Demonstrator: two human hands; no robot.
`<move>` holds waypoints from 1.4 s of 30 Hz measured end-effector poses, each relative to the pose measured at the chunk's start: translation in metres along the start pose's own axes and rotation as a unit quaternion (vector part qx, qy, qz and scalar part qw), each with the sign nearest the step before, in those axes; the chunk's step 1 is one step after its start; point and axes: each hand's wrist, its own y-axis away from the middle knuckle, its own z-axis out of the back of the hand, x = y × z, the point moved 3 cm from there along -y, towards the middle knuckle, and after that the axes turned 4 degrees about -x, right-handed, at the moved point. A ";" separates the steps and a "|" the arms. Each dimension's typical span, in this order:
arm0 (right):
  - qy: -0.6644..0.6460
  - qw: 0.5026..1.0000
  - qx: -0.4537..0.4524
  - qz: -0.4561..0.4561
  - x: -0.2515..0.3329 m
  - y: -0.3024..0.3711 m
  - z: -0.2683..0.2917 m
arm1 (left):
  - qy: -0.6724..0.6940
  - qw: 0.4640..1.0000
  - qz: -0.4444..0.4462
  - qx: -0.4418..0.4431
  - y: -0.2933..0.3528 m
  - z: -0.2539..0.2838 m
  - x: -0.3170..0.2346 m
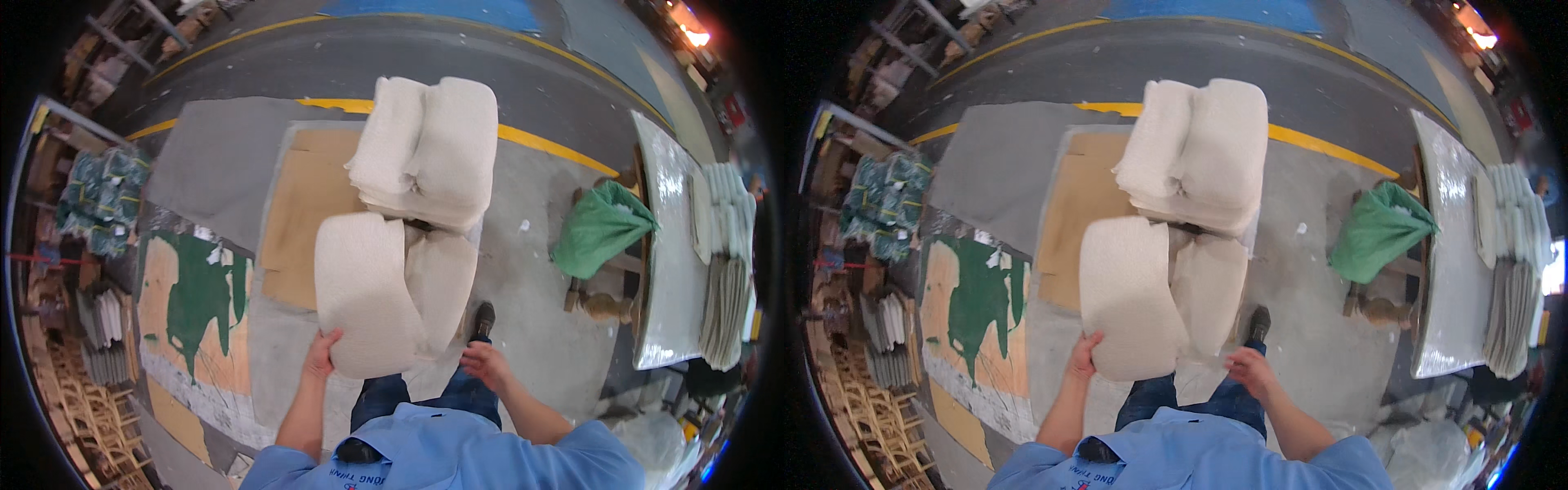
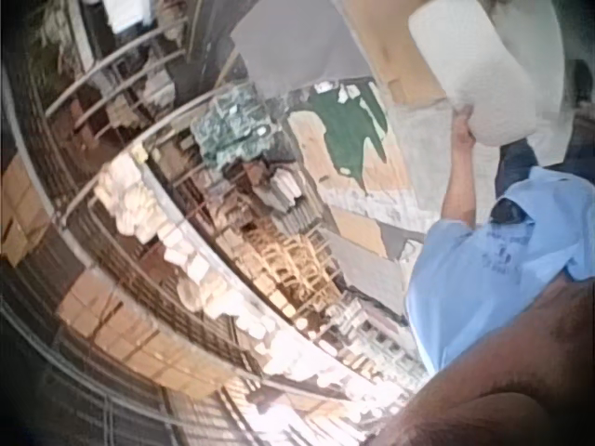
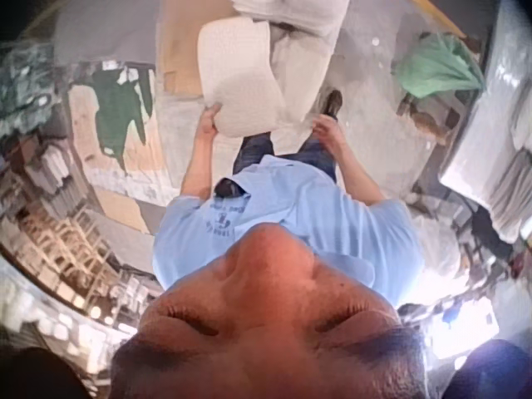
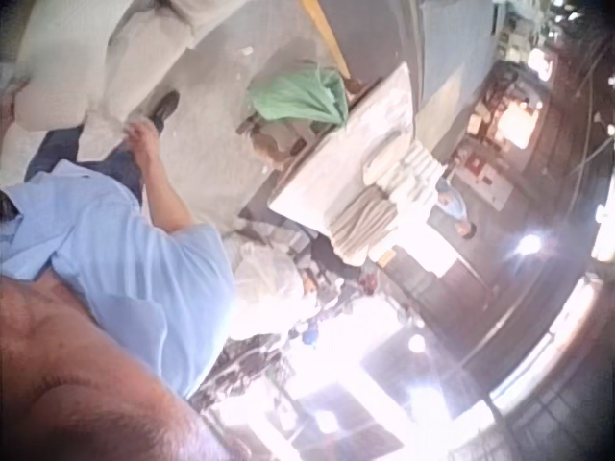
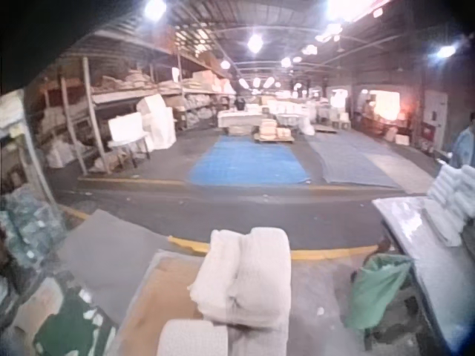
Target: The person folds beige and white cushion covers on a plastic-covered table in a factory setting. They repeatedly pick up covers, fold them, and place them into stacks. Other workers are visible in the background performing similar tasks.
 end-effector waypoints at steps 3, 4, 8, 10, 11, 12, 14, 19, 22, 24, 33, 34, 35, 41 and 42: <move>-0.116 0.977 -0.180 0.005 -0.038 0.020 0.044 | -0.047 0.994 0.043 0.086 -0.049 0.035 -0.035; -0.081 0.974 -0.210 -0.008 -0.051 0.031 0.056 | -0.053 0.991 0.061 0.104 -0.071 0.043 -0.039; -0.020 0.962 -0.245 -0.122 -0.113 0.069 0.049 | -0.185 0.974 0.129 0.031 -0.144 0.069 -0.026; 0.000 0.957 -0.266 -0.119 -0.138 0.079 0.029 | -0.296 0.942 0.157 -0.040 -0.163 0.076 -0.012; 0.013 0.954 -0.274 -0.121 -0.149 0.093 0.022 | -0.343 0.919 0.185 -0.054 -0.172 0.071 0.006; 0.045 0.950 -0.275 -0.140 -0.157 0.094 0.008 | -0.404 0.887 0.204 -0.090 -0.176 0.071 0.010; 0.151 0.949 -0.242 -0.135 -0.165 0.085 -0.013 | -0.357 0.915 0.167 -0.082 -0.186 0.067 0.004; 0.139 0.967 -0.198 -0.083 -0.166 0.081 -0.045 | -0.404 0.905 0.096 -0.089 -0.158 0.019 0.011; 0.150 0.967 -0.200 -0.048 -0.159 0.086 -0.031 | -0.417 0.857 0.271 -0.132 -0.123 0.012 0.025; 0.181 0.961 -0.208 -0.001 -0.151 0.096 -0.011 | -0.571 0.809 0.140 -0.010 -0.126 0.001 0.018; -0.031 0.933 -0.356 0.029 -0.256 0.183 0.121 | -0.685 0.724 0.029 -0.079 -0.111 -0.116 0.006; -0.055 0.932 -0.357 0.020 -0.277 0.186 0.136 | -0.668 0.739 0.015 -0.084 -0.105 -0.146 0.009; -0.060 0.937 -0.345 0.003 -0.292 0.190 0.151 | -0.648 0.756 -0.004 -0.091 -0.097 -0.177 0.009; -0.001 0.947 -0.305 -0.102 -0.366 0.244 0.292 | -0.554 0.829 -0.025 0.070 -0.010 -0.355 0.119; 0.002 0.943 -0.312 -0.114 -0.370 0.255 0.320 | -0.544 0.830 -0.013 0.125 0.009 -0.378 0.148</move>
